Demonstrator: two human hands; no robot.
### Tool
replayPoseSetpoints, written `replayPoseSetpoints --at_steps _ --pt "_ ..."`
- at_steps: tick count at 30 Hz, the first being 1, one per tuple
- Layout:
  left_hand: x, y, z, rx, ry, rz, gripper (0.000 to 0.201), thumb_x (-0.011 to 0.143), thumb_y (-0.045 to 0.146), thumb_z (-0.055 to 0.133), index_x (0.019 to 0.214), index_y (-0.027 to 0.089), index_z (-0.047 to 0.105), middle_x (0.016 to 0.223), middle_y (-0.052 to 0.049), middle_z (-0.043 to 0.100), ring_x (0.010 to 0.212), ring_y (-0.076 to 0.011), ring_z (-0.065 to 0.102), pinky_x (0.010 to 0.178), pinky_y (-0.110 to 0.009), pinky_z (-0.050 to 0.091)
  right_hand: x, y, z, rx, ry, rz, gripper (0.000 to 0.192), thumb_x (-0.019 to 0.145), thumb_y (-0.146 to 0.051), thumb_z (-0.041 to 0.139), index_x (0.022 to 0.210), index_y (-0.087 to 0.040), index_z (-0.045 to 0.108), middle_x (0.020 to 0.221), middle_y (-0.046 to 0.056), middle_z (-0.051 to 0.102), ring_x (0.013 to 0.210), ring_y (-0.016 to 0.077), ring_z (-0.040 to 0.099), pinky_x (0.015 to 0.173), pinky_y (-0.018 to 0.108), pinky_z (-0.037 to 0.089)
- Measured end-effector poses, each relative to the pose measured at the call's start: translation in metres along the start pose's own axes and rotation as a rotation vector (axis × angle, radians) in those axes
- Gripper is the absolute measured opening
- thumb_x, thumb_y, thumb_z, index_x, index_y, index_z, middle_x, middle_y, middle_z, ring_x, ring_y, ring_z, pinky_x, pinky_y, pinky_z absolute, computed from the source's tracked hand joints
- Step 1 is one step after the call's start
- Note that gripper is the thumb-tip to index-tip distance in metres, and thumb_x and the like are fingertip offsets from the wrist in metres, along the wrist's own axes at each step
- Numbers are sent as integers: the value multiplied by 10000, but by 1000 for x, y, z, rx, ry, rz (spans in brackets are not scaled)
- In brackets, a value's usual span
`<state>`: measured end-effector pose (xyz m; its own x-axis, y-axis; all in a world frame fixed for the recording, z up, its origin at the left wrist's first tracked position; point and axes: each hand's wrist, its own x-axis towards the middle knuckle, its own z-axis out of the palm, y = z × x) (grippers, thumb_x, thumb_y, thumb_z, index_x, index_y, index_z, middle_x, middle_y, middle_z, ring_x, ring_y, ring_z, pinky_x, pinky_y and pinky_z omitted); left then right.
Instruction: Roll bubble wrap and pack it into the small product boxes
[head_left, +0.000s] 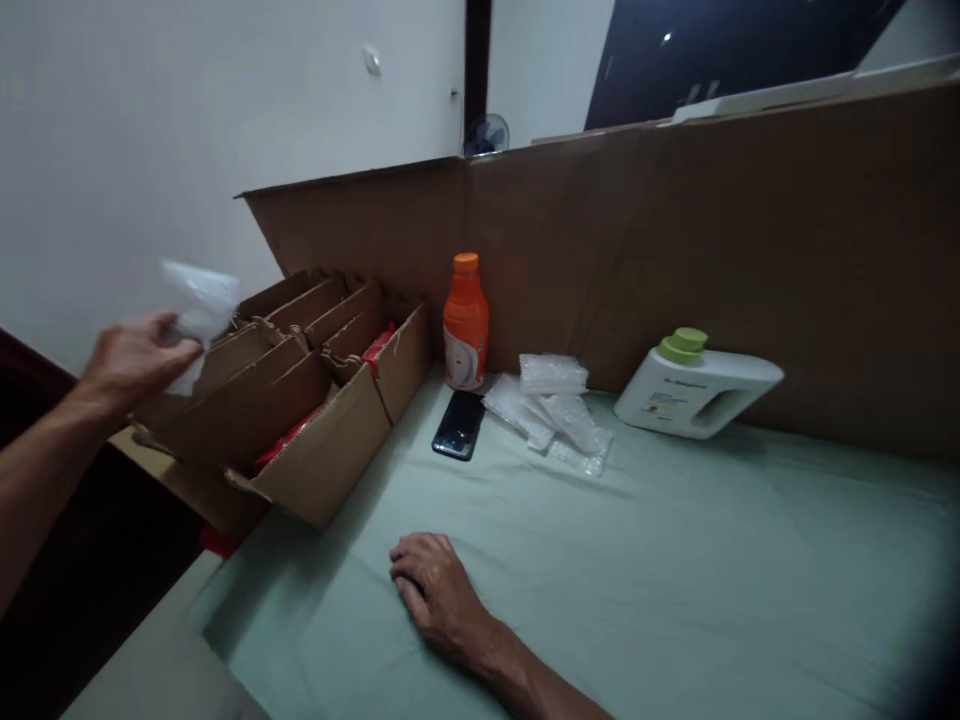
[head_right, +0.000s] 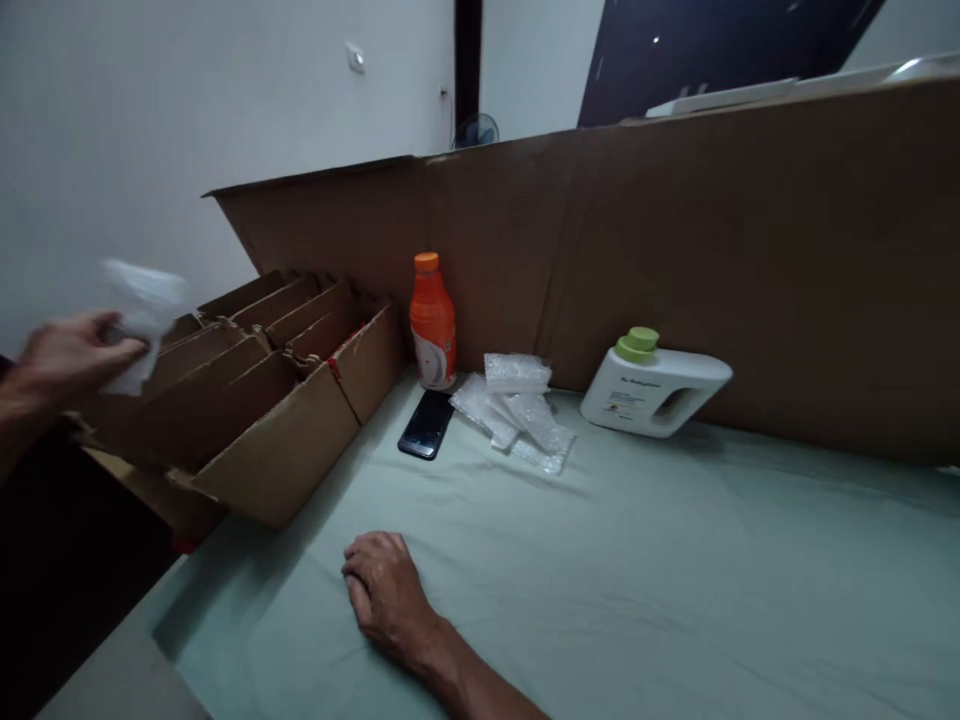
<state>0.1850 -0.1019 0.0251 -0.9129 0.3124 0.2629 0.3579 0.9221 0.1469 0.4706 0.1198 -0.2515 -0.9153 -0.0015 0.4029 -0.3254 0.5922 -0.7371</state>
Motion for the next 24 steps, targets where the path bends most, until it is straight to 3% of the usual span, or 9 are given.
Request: replayPoseSetpoints --at_steps 2,3,5,8,10,12,15,19,24 --pt "-19 45 -13 -125 300 31 369 811 588 465 1059 351 601 596 43 498 721 -264 593 641 -335 422 0 1 1 4 1 -5 157 848 -82 609 919 -198 687 1063 44 738 1057 192 628 956 372 439" --pt "-28 74 -14 -253 349 154 283 809 533 525 986 334 622 644 40 546 672 -235 584 607 -324 425 -1 2 1 9 4 -8 160 849 -82 606 921 -198 689 1056 44 738 1053 192 628 954 371 441" --pt "-38 140 -1 -427 273 500 200 834 350 557 984 262 657 816 0 674 696 -205 618 634 -318 475 -2 4 3 19 22 -15 171 858 -85 593 934 -201 693 1057 47 736 1054 198 629 959 374 445" --pt "-33 236 42 -434 196 698 254 789 206 619 1037 223 673 1030 -23 731 897 -183 679 807 -286 525 -4 8 6 19 72 -48 177 872 -98 576 959 -205 688 1080 64 728 1068 216 631 961 385 460" --pt "-20 279 71 -389 119 842 339 859 234 602 1196 213 635 1217 -69 694 1086 -224 662 920 -331 519 -4 10 6 18 80 -70 192 874 -92 572 978 -209 682 1092 67 726 1083 220 631 970 388 465" --pt "-3 296 88 -311 30 911 536 852 339 668 1359 215 544 1311 -96 646 1168 -257 633 956 -365 517 -4 10 5 16 66 -75 210 868 -77 572 981 -217 680 1089 60 731 1081 218 635 971 388 468" --pt "28 268 90 -244 35 810 512 842 365 688 1329 240 593 1299 -67 660 1185 -243 617 1009 -354 490 -2 9 2 5 39 -77 200 864 -73 571 956 -222 668 1058 52 738 1044 218 647 935 390 485" --pt "91 170 60 -200 157 428 346 879 176 565 1205 179 680 1254 -97 690 1178 -245 606 1025 -370 464 1 11 -1 -18 30 -111 205 852 -60 559 949 -220 642 1039 54 740 1040 219 660 927 393 498" --pt "154 60 36 -165 56 15 252 869 179 634 1102 110 700 1043 -120 735 945 -281 685 810 -404 553 1 21 -2 -55 30 -181 218 858 -72 561 994 -229 628 1044 56 748 1034 213 681 910 363 516"
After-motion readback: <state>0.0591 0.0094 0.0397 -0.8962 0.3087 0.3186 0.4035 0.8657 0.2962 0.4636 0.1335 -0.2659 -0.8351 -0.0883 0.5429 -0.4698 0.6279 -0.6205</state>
